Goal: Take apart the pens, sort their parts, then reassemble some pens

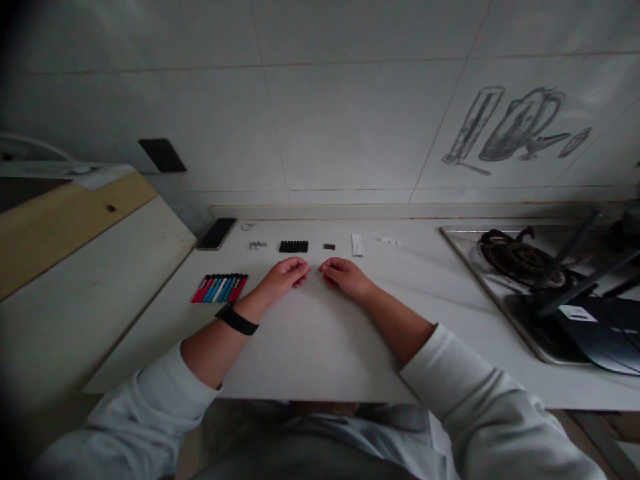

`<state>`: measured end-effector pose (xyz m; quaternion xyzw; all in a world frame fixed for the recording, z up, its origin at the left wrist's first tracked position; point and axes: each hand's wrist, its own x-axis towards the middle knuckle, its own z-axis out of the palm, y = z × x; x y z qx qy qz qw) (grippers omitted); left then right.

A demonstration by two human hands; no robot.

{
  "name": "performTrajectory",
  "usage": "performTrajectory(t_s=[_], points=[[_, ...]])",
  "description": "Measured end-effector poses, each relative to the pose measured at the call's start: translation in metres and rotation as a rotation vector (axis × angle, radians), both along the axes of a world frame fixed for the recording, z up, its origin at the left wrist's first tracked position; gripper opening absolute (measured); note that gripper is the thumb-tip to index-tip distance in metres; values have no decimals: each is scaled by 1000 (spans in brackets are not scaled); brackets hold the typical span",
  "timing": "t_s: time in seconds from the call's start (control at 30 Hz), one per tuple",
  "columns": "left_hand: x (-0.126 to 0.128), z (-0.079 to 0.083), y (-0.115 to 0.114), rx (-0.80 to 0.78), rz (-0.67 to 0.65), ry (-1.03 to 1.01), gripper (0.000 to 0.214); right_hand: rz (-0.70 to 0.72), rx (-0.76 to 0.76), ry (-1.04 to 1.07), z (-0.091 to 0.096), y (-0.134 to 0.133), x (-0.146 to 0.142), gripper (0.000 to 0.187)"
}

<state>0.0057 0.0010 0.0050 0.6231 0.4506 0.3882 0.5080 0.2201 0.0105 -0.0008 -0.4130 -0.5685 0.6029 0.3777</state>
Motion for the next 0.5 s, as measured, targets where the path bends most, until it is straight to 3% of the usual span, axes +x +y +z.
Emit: performTrajectory(t_s=[0.3, 0.5], points=[[-10, 5, 3, -76, 7, 43, 44, -4, 74, -34, 1, -5, 2, 36], [-18, 2, 7, 25, -14, 196, 43, -54, 99, -50, 1, -4, 2, 40]])
